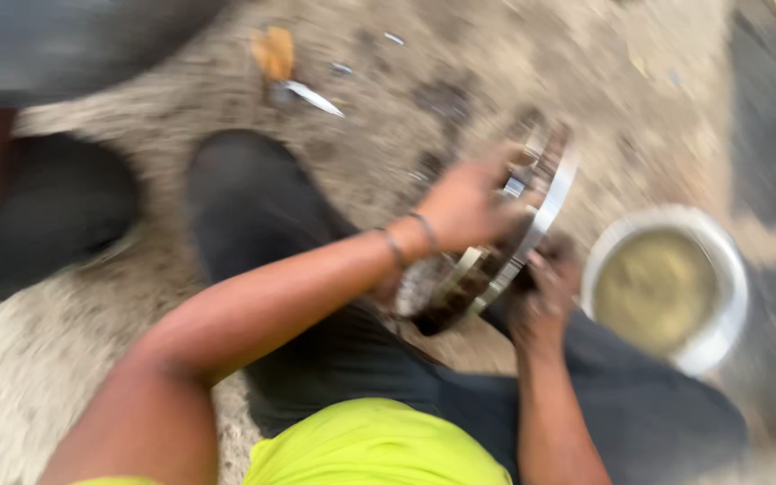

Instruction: The person is repairing a bicycle wheel by inserting metal spokes into the rim and tightening them by hand while sitting on the ground.

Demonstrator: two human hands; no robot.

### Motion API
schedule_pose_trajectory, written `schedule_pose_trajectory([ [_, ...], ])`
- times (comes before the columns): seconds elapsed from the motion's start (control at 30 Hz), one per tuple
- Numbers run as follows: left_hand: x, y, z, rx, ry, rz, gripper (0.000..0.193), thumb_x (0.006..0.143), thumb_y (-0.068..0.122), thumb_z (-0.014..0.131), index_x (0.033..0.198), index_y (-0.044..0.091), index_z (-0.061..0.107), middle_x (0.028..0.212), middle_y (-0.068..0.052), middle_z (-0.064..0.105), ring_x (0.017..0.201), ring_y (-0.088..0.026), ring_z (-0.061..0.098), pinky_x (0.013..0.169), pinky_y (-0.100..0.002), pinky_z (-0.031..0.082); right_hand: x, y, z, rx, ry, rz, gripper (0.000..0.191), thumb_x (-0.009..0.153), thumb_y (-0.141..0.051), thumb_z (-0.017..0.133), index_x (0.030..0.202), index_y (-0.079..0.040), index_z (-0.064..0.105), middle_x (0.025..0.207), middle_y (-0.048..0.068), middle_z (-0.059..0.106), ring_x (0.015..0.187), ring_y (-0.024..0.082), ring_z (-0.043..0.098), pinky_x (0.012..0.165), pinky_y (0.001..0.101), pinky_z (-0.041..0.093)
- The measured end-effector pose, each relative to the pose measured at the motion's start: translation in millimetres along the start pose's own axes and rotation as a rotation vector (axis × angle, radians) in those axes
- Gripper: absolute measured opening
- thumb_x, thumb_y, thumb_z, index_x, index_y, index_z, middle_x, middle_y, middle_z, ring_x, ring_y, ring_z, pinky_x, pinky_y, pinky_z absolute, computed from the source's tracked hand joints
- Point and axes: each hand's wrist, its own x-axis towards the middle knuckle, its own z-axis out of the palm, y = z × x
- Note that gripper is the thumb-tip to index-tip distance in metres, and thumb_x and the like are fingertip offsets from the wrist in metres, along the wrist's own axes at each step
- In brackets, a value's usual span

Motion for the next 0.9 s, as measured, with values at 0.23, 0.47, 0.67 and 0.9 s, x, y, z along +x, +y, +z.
schedule_pose_trajectory([
  [0.23,13.4,-55.7,23.5,-0.356,-0.141,-0.110,0.034,0.107,0.030,0.069,0.116,-0.002,0.065,0.094,-0.011,0.064,0.085,-0.014,0.056,0.076,-0.032,0.052,16.2,3.1,-20.2,0.133,0.035,0.048,0.019,0.096,-0.010,0.072,0.107,-0.008,0.056,0.101,0.005,0.063,0.092,0.017,0.061,0.082,0.0323,0.052],
  [0.47,12.2,-36.4,31.1,-0.460,-0.409,-0.021,0.035,0.099,0.034,0.070,0.110,0.001,0.067,0.090,-0.001,0.071,0.080,-0.008,0.061,0.071,-0.029,0.056,15.4,-0.4,-22.0,0.100,0.032,0.065,0.024,0.097,-0.011,0.077,0.105,-0.006,0.055,0.095,0.003,0.060,0.089,0.012,0.058,0.088,0.0277,0.050],
  [0.67,14.0,-26.1,26.9,-0.219,-0.403,-0.105,0.039,0.101,0.041,0.066,0.096,0.002,0.072,0.072,-0.004,0.066,0.068,-0.012,0.059,0.063,-0.032,0.052,24.9,-9.0,-27.5,0.169,0.001,0.194,0.031,0.086,-0.020,0.080,0.099,-0.009,0.055,0.092,0.007,0.064,0.088,0.019,0.067,0.081,0.0387,0.061],
  [0.9,15.6,-38.2,33.1,-0.298,-0.498,-0.151,0.040,0.099,0.043,0.065,0.091,0.006,0.074,0.066,0.002,0.061,0.062,-0.010,0.056,0.056,-0.031,0.049,31.5,-22.0,-33.4,0.121,-0.087,0.088,0.023,0.095,-0.011,0.077,0.102,-0.006,0.056,0.085,0.012,0.067,0.079,0.020,0.068,0.077,0.0308,0.059],
])
